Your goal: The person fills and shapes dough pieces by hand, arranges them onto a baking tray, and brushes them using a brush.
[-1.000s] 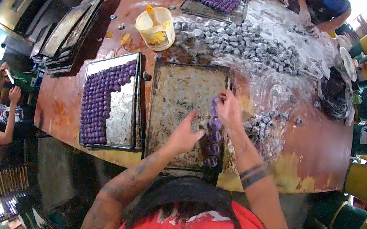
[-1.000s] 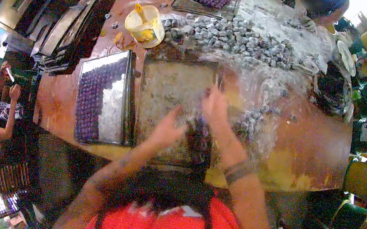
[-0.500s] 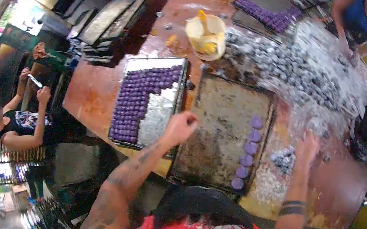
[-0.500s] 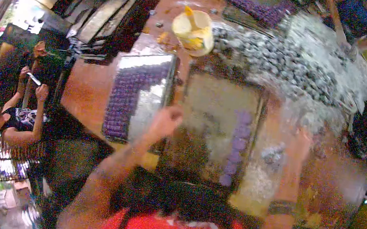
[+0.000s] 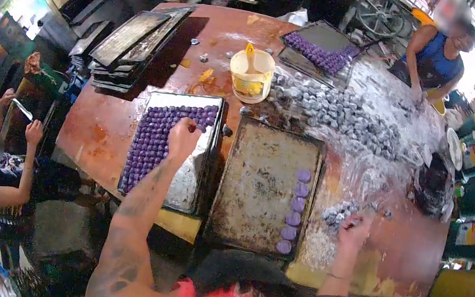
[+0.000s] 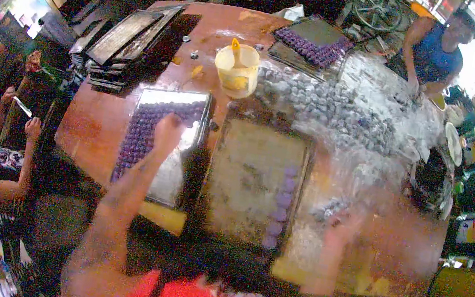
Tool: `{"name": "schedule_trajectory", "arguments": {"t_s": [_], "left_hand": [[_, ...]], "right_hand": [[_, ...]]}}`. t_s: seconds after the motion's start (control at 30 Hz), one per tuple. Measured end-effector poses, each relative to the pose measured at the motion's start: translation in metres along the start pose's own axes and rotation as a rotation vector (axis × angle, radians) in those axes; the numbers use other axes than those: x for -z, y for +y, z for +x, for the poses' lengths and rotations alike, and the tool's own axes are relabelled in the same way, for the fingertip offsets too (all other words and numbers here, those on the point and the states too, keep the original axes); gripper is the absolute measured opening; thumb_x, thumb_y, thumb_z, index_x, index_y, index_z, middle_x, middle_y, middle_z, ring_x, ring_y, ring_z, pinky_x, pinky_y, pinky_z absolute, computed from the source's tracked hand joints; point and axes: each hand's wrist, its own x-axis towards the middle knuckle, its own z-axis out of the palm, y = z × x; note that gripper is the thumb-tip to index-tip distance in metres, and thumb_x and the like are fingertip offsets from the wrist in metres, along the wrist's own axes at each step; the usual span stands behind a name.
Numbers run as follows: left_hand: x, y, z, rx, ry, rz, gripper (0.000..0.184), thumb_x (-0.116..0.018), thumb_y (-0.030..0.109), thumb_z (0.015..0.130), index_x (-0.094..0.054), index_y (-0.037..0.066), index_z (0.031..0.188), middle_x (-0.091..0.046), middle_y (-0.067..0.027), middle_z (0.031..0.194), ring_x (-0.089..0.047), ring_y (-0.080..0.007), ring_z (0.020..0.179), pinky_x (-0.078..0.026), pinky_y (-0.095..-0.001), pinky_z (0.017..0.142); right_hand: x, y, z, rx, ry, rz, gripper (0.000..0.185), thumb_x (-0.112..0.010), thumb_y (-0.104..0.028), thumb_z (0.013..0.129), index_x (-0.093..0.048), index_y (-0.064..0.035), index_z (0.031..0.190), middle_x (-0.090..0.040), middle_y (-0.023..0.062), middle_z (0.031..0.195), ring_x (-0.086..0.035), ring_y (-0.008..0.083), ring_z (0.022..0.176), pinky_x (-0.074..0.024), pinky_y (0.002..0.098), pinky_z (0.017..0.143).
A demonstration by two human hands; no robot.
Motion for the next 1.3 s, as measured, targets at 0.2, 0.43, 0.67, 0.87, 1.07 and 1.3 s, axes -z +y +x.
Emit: {"name": "schedule_trajectory", "arguments": {"t_s": [0.2, 0.43, 0.67, 0.87, 1.07, 1.3], "left_hand": [[-0.023, 0.115, -0.134, 0.466, -0.339, -0.961, 0.013, -0.066, -0.003, 0.082, -0.062, 0.000, 0.095, -0.068, -0.0102, 0.092, -0.063, -0.0162, 0.077, -0.053, -0.0277, 0.068], [-0.018, 0.149, -0.190, 0.493, -0.598, -1.121, 0.030, -0.059, -0.002, 0.089, -0.056, 0.000, 0.119, -0.064, -0.0096, 0.108, -0.063, -0.0170, 0.096, -0.054, -0.0304, 0.083], [-0.019, 0.159, -0.192, 0.182, -0.636, -0.978, 0.031, -0.058, -0.001, 0.091, -0.056, 0.000, 0.121, -0.063, -0.0078, 0.109, -0.061, -0.0171, 0.099, -0.051, -0.0320, 0.088], [-0.011, 0.207, -0.193, 0.343, -0.671, -1.162, 0.025, -0.065, 0.002, 0.088, -0.060, 0.000, 0.112, -0.067, -0.0076, 0.100, -0.064, -0.0173, 0.089, -0.052, -0.0324, 0.084], [-0.018, 0.215, -0.197, -0.220, -0.391, -0.633, 0.026, -0.067, 0.007, 0.088, -0.060, -0.001, 0.112, -0.065, -0.0098, 0.104, -0.063, -0.0192, 0.094, -0.053, -0.0313, 0.083], [-0.042, 0.188, -0.158, 0.439, -0.737, -1.084, 0.031, -0.070, 0.009, 0.086, -0.060, 0.000, 0.114, -0.064, -0.0095, 0.106, -0.063, -0.0209, 0.096, -0.054, -0.0315, 0.081]], "right_hand": [[-0.113, 0.126, -0.065, 0.836, -0.637, -1.390, 0.013, -0.064, -0.019, 0.089, -0.062, -0.0057, 0.091, -0.059, 0.0047, 0.078, -0.059, 0.0146, 0.074, -0.0491, 0.0317, 0.063], [-0.165, 0.129, -0.118, 1.015, -0.955, -1.466, 0.032, -0.069, -0.005, 0.076, -0.064, -0.0047, 0.107, -0.064, 0.0154, 0.101, -0.060, 0.0339, 0.098, -0.0489, 0.0407, 0.085], [-0.165, 0.093, -0.139, 0.679, -0.845, -1.409, 0.036, -0.072, -0.006, 0.079, -0.061, -0.0044, 0.114, -0.063, 0.0073, 0.100, -0.059, 0.0231, 0.094, -0.0485, 0.0337, 0.085], [-0.134, 0.098, -0.099, 0.224, -0.665, -0.826, 0.021, -0.066, -0.009, 0.090, -0.057, -0.0024, 0.109, -0.063, 0.0013, 0.096, -0.060, 0.0139, 0.084, -0.0516, 0.0295, 0.077], [-0.159, 0.086, -0.128, 0.463, -0.488, -0.876, 0.023, -0.069, -0.011, 0.084, -0.067, -0.0050, 0.106, -0.066, 0.0085, 0.102, -0.062, 0.0207, 0.095, -0.0502, 0.0330, 0.084], [-0.159, 0.075, -0.133, 1.107, -0.697, -1.407, 0.027, -0.075, -0.009, 0.075, -0.068, -0.0084, 0.101, -0.064, 0.0124, 0.116, -0.059, 0.0304, 0.110, -0.0487, 0.0384, 0.091]]}}
